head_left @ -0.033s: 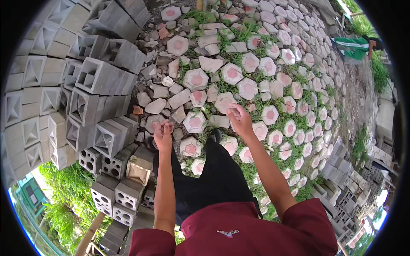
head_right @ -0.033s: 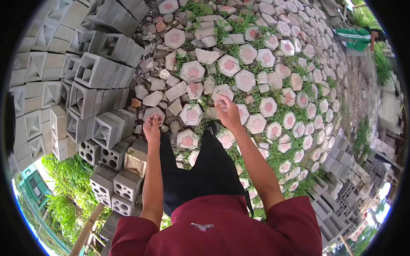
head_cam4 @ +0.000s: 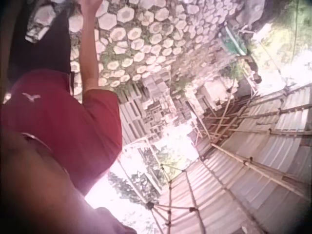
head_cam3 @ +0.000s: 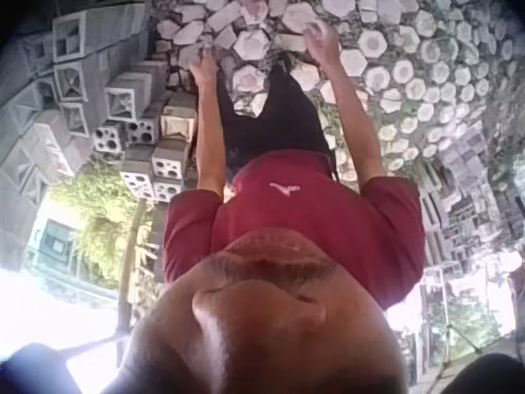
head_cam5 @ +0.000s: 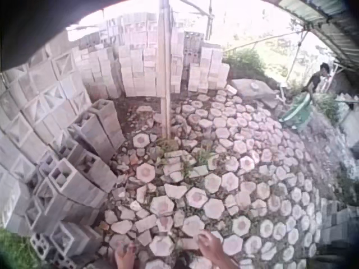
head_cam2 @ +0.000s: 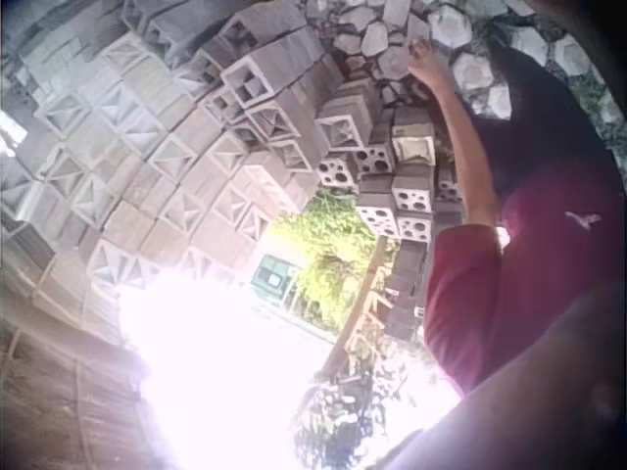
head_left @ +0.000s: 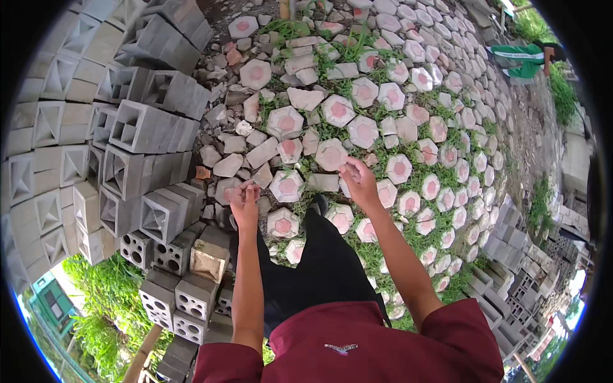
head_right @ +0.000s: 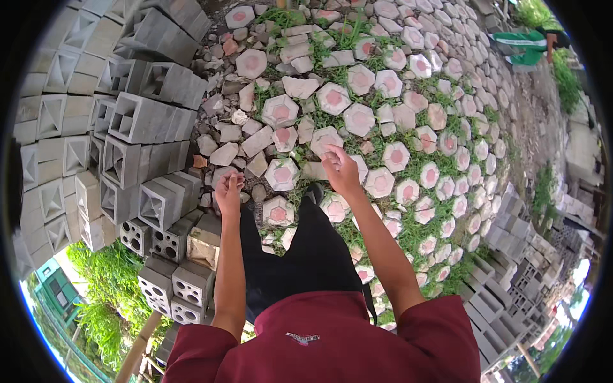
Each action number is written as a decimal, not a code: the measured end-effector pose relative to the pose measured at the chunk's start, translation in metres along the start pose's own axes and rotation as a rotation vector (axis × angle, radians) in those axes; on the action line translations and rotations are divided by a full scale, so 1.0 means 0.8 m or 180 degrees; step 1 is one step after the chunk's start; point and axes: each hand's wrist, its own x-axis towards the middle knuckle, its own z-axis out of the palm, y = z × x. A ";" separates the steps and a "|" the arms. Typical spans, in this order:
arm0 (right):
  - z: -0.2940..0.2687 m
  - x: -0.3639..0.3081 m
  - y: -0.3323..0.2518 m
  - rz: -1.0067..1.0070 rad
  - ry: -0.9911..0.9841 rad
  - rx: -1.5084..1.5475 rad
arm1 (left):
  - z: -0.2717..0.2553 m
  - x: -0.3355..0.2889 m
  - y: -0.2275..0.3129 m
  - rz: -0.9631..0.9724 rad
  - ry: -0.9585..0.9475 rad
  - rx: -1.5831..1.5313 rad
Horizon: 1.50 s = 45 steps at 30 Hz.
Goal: The person picks up decorative concrete blocks one at a time and stacks them onto a pile of other blocks in an outdoor area.
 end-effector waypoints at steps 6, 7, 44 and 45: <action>-0.169 -0.070 -0.022 0.0185 0.1049 0.0424 | 0.194 -0.018 0.109 0.0098 -0.1016 0.0129; -0.187 -0.080 -0.024 0.0254 0.1150 0.0477 | 0.220 -0.024 0.130 0.0027 -0.1128 0.0104; -0.658 0.367 -0.189 -0.0276 0.2675 0.1591 | 0.978 0.189 0.440 0.0366 -0.3526 0.0562; -0.685 0.389 -0.186 -0.0262 0.2663 0.1443 | 1.013 0.200 0.440 0.0531 -0.3528 0.0574</action>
